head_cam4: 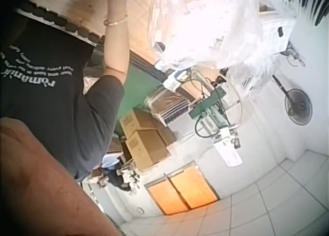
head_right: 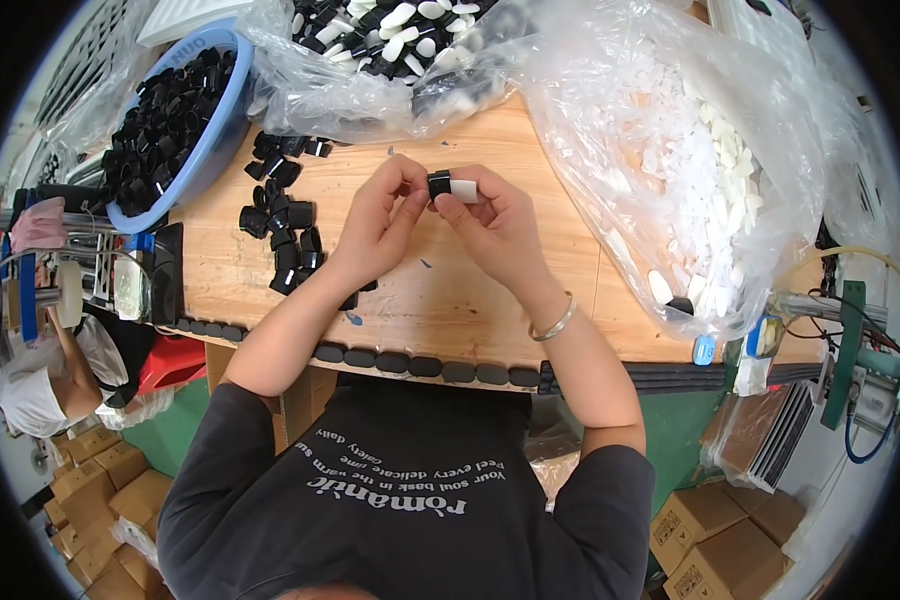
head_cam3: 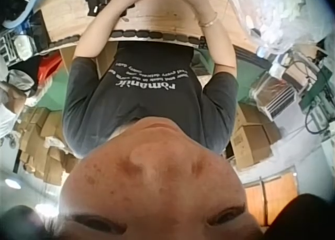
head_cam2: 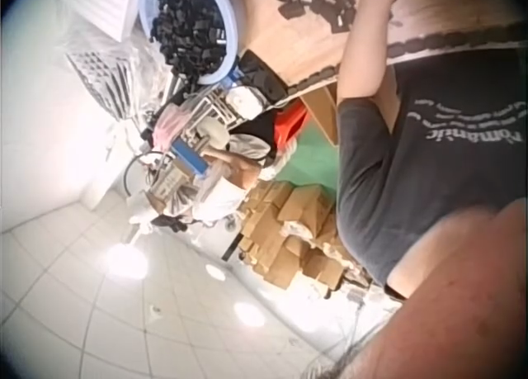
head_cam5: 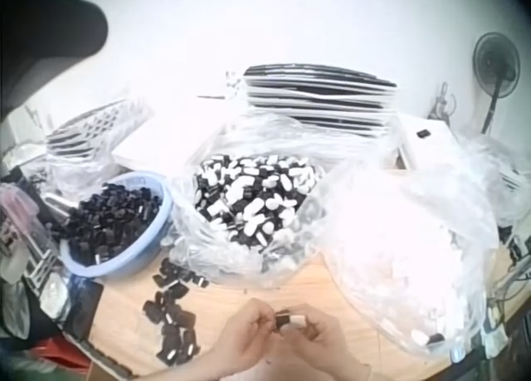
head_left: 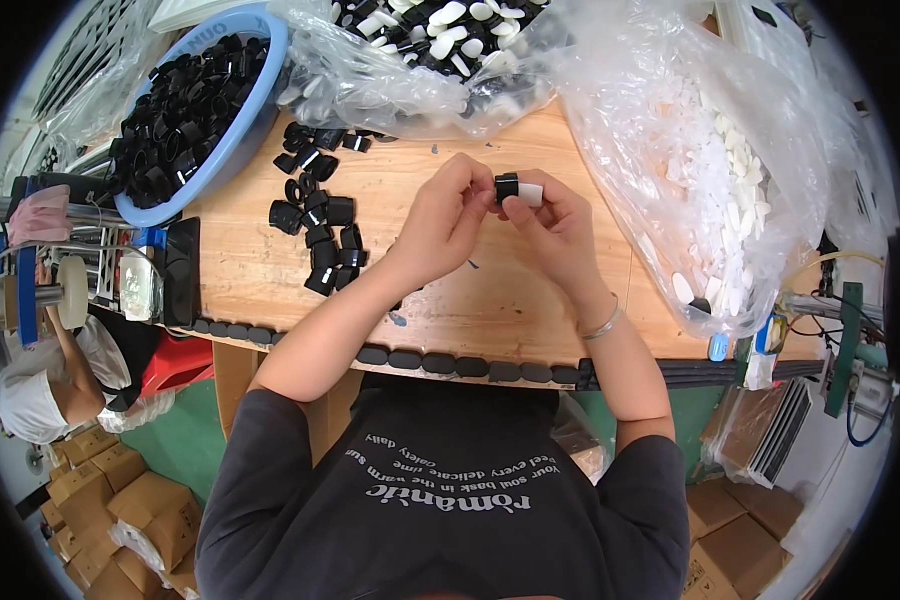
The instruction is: The recorder is manually assembling small black circular housings with white cylindrical inserts at a workbench.
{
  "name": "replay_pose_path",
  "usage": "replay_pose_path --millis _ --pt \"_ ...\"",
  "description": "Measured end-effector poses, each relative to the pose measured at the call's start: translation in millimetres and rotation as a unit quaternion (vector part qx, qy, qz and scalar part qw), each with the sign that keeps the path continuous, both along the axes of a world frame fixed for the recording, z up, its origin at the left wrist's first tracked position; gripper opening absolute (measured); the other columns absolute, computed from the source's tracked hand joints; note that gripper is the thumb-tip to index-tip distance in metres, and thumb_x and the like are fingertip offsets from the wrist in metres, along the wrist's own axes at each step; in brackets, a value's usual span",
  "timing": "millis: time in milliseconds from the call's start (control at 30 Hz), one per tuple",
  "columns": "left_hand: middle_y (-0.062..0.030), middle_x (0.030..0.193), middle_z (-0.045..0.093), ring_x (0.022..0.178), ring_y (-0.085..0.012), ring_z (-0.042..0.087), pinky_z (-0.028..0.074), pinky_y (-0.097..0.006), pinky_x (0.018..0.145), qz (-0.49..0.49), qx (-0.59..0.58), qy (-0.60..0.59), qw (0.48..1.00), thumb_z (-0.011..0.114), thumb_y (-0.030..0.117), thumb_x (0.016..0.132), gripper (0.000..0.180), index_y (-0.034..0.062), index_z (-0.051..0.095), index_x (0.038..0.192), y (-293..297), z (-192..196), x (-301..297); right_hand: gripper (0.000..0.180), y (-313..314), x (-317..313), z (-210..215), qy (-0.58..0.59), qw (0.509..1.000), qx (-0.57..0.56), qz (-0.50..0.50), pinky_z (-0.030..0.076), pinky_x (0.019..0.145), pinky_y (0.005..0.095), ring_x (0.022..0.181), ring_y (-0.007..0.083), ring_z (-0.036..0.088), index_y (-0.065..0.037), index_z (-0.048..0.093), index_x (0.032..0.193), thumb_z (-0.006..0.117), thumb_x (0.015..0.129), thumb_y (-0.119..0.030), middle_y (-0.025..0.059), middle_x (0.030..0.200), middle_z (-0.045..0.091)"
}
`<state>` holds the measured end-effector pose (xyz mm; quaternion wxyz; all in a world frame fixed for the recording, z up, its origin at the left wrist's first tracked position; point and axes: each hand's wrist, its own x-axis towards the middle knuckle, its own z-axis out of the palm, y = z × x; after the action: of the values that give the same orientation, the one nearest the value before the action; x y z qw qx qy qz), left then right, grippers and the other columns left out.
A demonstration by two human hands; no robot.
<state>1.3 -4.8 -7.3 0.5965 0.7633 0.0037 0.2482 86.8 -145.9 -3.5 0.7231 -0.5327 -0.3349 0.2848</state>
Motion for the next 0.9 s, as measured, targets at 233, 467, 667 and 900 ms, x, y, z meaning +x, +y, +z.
replay_pose_path --millis 233,467,667,900 --pt "-0.0102 0.078 0.05 0.07 -0.0182 0.05 0.042 -0.029 0.064 0.033 -0.007 -0.007 0.999 0.048 -0.003 0.09 0.008 0.0018 0.044 0.094 -6 -7 1 0.021 7 -9 5 0.005 0.993 -0.008 -0.121 0.05 0.073 0.0208 0.084 0.0121 0.063 0.001 0.053 0.107 0.062 0.088 -0.002 0.0091 0.098 0.065" --pt "-0.0096 0.079 0.05 0.068 -0.0182 0.049 0.042 -0.03 0.063 0.022 -0.033 0.037 0.999 0.049 -0.001 0.091 0.003 0.0012 0.047 0.092 -4 2 -1 0.041 6 -6 2 -0.003 0.994 0.009 -0.106 0.05 0.075 0.0205 0.088 0.0128 0.063 -0.003 0.039 0.118 0.062 0.086 0.004 0.0111 0.101 0.064" --pt "-0.0097 0.077 0.048 0.066 -0.0192 0.048 0.04 -0.029 0.061 0.048 0.078 -0.023 0.996 0.049 0.001 0.091 0.003 0.0013 0.048 0.089 -3 5 -1 0.041 8 -11 6 -0.032 0.99 0.037 -0.13 0.05 0.076 0.0205 0.088 0.0129 0.063 -0.003 0.039 0.117 0.061 0.085 0.007 0.0112 0.1 0.063" --pt "-0.0098 0.078 0.05 0.065 -0.0175 0.046 0.04 -0.029 0.061 0.042 -0.027 0.025 0.998 0.049 0.003 0.092 0.003 0.0014 0.049 0.09 -5 5 0 0.042 4 -6 7 -0.029 0.99 0.005 -0.14 0.05 0.075 0.0204 0.088 0.0125 0.063 -0.002 0.039 0.117 0.062 0.084 0.008 0.0109 0.099 0.064"
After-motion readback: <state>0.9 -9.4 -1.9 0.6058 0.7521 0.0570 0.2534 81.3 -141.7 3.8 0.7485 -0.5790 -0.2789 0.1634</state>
